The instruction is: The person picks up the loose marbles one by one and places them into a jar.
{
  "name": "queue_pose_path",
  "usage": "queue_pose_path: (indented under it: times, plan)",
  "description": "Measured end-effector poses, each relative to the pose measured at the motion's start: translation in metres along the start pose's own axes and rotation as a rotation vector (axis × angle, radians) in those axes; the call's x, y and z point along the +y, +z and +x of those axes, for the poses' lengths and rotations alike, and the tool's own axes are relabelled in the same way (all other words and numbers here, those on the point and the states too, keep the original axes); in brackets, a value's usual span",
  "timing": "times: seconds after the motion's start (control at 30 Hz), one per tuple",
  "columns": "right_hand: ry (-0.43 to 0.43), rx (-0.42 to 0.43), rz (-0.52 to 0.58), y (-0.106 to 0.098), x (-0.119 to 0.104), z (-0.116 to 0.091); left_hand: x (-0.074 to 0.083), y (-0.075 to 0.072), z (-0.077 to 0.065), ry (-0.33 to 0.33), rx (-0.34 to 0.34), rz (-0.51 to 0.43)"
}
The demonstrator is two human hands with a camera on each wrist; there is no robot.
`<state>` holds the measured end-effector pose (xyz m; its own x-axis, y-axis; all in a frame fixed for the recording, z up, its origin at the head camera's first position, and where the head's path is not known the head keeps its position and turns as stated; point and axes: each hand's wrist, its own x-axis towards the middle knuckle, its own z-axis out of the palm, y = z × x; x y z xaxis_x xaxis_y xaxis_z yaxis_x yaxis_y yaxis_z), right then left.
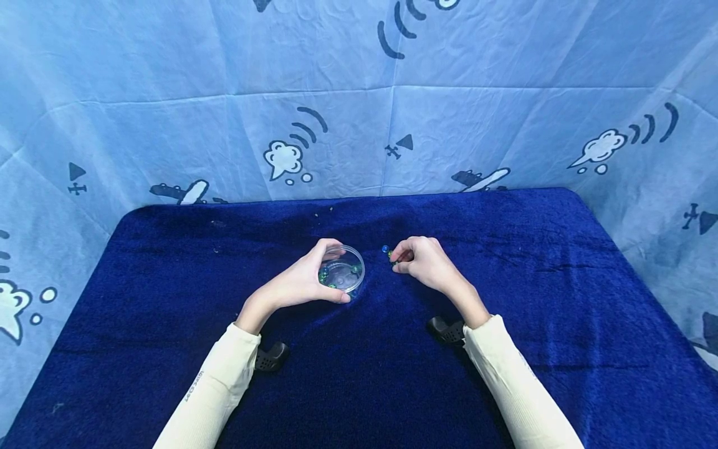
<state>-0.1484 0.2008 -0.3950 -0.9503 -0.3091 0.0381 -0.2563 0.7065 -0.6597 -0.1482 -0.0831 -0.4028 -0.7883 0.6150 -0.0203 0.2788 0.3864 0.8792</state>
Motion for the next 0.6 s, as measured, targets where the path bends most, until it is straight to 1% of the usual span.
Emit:
queue_pose_path:
  times: [0.17, 0.3, 0.43, 0.6]
  plan:
    - [-0.022, -0.018, -0.045, -0.002, -0.004, -0.001, 0.0, 0.0, 0.0, 0.0, 0.0, -0.005]
    - [-0.022, -0.022, -0.048, -0.003, -0.008, -0.001, 0.002, 0.0, 0.0, -0.003, -0.003, -0.005]
    - [-0.032, -0.01, -0.002, -0.004, -0.015, -0.002, 0.003, -0.001, -0.001, 0.0, -0.004, -0.006]
    - [-0.071, 0.008, 0.08, -0.004, -0.027, -0.004, 0.001, -0.001, 0.0, -0.003, -0.004, -0.006]
